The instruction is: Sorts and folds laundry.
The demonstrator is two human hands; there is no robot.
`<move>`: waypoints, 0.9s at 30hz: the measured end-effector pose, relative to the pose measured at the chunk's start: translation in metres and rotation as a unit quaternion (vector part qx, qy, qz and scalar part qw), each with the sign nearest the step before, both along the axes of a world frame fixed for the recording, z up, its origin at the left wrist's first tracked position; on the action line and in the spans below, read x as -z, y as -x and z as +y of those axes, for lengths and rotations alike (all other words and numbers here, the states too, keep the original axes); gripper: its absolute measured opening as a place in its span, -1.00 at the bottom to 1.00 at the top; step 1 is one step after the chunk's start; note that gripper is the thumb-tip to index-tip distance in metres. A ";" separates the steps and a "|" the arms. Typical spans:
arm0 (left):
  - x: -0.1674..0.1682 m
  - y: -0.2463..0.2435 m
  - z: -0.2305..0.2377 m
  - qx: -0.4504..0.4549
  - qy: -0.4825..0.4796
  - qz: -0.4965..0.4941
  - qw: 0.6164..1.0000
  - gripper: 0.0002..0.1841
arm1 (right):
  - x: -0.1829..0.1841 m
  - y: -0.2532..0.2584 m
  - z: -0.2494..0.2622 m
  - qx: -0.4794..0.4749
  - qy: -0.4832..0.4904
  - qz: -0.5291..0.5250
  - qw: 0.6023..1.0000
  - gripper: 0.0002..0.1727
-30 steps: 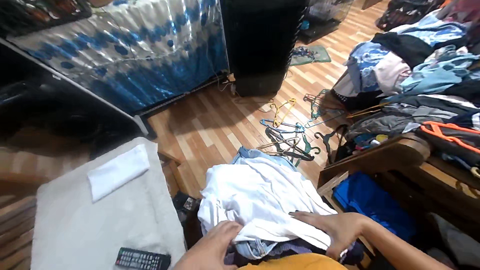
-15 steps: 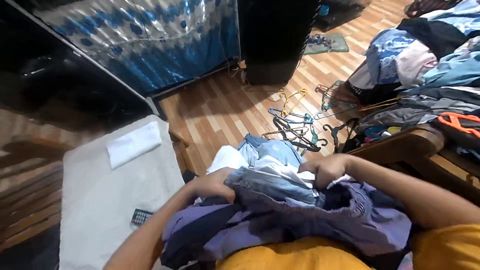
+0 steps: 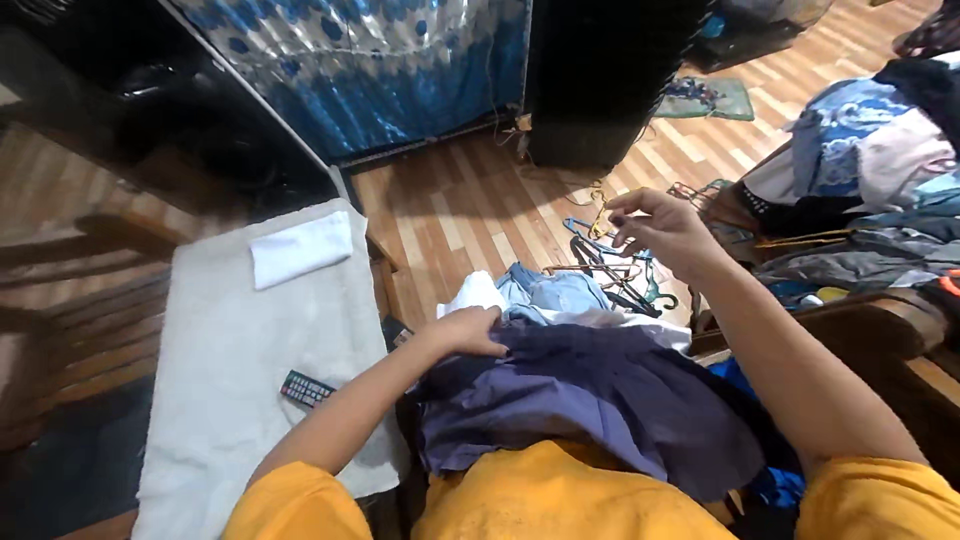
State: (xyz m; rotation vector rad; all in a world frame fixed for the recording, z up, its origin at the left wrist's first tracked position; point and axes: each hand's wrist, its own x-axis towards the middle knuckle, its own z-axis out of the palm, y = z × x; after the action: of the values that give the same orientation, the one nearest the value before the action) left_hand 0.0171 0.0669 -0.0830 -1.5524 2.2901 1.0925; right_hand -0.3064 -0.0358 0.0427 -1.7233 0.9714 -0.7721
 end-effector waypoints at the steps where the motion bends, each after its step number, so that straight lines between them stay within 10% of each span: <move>1: -0.002 0.004 0.004 -0.002 -0.008 -0.019 1.000 -0.23 | 0.005 -0.004 0.002 -0.019 0.011 0.045 0.999 -0.57; 6: -0.035 0.034 0.032 0.067 0.079 0.023 0.994 -0.61 | 0.141 -0.051 0.012 -0.223 -0.016 0.330 0.917 0.11; 9: -0.045 0.039 0.063 0.117 0.117 -0.008 0.986 -0.69 | 0.204 -0.074 0.039 -0.310 -0.097 0.339 0.883 0.13; 15: -0.097 0.015 0.118 0.094 0.163 0.087 0.978 -0.74 | 0.164 -0.068 0.047 -0.207 -0.356 0.026 0.911 -0.82; 23: -0.164 -0.028 0.148 0.079 0.127 0.300 0.942 -0.71 | 0.017 -0.025 0.017 0.014 -0.280 -0.117 0.953 -0.84; 27: -0.138 -0.017 0.143 0.076 0.137 0.217 0.964 -0.67 | 0.071 -0.038 0.046 -0.220 -0.126 0.191 0.948 0.23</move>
State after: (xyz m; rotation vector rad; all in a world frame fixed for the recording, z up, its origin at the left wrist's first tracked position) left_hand 0.0342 0.2103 0.0555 -1.2864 2.9046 1.2151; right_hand -0.2679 0.0106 -0.0281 -1.8003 0.8453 -0.0184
